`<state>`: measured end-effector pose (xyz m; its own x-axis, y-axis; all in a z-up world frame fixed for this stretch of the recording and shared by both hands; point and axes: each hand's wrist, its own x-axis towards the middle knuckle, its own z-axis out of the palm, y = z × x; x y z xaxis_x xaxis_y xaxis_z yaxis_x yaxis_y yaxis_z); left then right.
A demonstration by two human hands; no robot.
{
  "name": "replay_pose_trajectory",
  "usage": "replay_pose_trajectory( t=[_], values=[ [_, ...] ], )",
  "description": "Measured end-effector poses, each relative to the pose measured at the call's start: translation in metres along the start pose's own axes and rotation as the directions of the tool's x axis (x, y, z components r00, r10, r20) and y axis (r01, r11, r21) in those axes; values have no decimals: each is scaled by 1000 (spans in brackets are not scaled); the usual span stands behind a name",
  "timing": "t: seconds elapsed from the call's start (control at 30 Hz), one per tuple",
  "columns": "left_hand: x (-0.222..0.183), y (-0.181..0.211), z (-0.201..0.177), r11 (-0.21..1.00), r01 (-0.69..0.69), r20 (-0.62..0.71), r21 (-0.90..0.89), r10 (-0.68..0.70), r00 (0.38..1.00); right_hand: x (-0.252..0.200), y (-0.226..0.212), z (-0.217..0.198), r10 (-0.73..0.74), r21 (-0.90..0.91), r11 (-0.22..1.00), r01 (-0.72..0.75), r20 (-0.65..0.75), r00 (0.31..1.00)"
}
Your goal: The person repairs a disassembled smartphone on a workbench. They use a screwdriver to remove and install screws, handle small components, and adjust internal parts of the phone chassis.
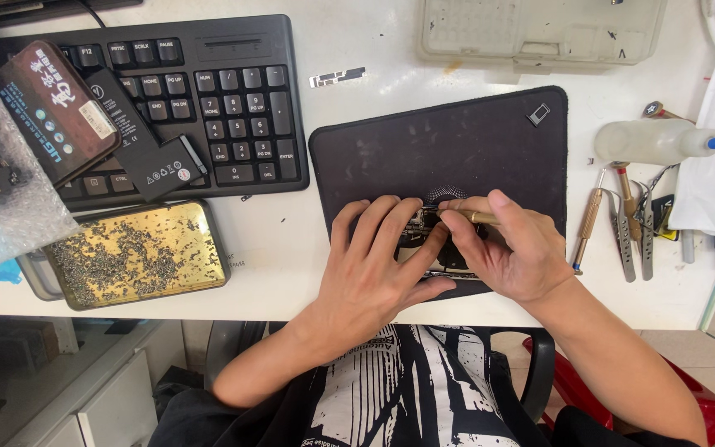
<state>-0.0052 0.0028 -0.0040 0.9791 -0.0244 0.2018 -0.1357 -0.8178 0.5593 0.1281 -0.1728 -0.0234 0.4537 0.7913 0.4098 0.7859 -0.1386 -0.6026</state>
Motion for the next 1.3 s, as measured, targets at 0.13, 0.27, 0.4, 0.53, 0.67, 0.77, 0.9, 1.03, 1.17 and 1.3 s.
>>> replay_pose_trajectory(
  t=[0.13, 0.27, 0.4, 0.53, 0.67, 0.77, 0.9, 1.03, 1.17, 1.3],
  values=[
    [-1, -1, 2, 1000, 1, -9, -9, -1, 1000, 3, -7, -4, 64, -115, 992, -51, 111, 992],
    [-1, -1, 2, 1000, 5, -11, -23, -5, 1000, 17, -7, -6, -191, -106, 975, 193, 25, 981],
    [-1, -1, 1, 999, 4, -16, -40, -4, 1000, 31, -11, -12, -225, -45, 973, 225, 4, 974],
    [-1, -1, -2, 999, 9, -3, -40, -9, 1000, 34, -15, -17, -153, 66, 986, 152, 18, 988],
    [-1, -2, -4, 999, 10, 6, -46, -10, 1000, 32, -14, -16, -128, 138, 982, 126, 10, 992],
    [-1, -2, -4, 999, 12, 8, -46, -11, 1000, 29, -15, -18, -127, 99, 987, 125, 12, 992],
    [-2, -2, -3, 999, 17, 12, -46, -17, 1000, 28, -13, -18, -145, 127, 982, 140, 27, 989],
    [-2, -3, -2, 998, 17, 10, -54, -17, 1000, 28, -13, -17, -135, 129, 983, 130, 29, 990],
    [-3, -3, 1, 997, 24, 9, -69, -23, 1000, 28, -17, -19, -155, -15, 988, 156, 51, 987],
    [-4, -3, 1, 999, 16, 6, -50, -15, 1000, 32, -22, -18, -168, -89, 981, 171, 45, 985]
  ],
)
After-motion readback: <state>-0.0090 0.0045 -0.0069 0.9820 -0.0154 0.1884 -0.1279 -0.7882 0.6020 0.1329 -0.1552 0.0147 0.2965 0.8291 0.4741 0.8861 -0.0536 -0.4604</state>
